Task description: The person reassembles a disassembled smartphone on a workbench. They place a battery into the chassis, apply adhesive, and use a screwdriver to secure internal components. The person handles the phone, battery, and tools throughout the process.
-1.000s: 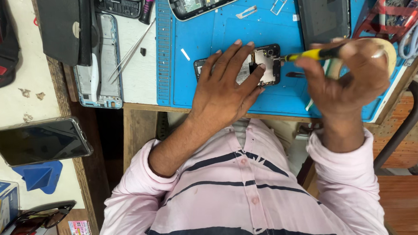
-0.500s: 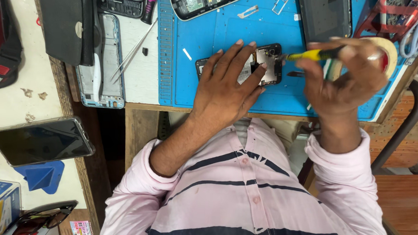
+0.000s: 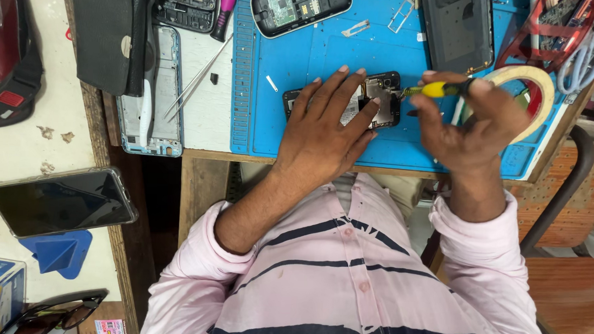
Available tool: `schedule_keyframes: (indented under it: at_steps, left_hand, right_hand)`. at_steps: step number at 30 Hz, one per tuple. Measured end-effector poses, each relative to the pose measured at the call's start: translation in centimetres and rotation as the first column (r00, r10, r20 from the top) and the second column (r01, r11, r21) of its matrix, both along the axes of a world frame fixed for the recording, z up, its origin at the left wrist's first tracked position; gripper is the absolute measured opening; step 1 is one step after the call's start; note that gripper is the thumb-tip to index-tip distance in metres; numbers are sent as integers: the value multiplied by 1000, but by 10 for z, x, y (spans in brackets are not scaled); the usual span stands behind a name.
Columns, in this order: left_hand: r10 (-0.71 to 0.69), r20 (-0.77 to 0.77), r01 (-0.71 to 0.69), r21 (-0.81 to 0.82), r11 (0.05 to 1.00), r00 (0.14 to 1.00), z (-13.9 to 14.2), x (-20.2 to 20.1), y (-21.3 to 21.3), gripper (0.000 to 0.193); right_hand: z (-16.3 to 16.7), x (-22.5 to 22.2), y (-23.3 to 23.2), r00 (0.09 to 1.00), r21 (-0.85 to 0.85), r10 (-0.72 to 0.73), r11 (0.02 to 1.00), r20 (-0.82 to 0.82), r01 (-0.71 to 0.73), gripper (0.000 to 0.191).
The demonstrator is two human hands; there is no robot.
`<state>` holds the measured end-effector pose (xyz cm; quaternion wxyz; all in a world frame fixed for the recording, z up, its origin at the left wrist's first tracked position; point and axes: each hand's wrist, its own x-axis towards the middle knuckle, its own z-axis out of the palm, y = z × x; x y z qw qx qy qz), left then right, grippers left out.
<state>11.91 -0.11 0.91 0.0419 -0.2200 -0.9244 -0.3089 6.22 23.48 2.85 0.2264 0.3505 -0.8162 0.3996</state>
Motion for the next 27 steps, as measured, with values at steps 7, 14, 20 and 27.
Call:
schedule_keyframes:
  at_steps: [7,14,20,27]
  left_hand:
    - [-5,-16,5,13,1000,1000,-3,4,-3,41]
    - [-10,11,9,38,999,1000,2,3,-6,43]
    - [-14,35,11,93,996,999,5,1,-7,45]
    - [68,68,-87,337,938,995,-1,1,-12,39]
  right_hand:
    - [-3,-30,4,984,60,-171,984,41,169,76]
    - [-15,-63,-8,980,115,-188,974,-67,195,86]
    - [-21,-62,-3,987,-2,-143,990,70,143,84]
    - [-23,-23,6,956,-251,-199,935,216,251,78]
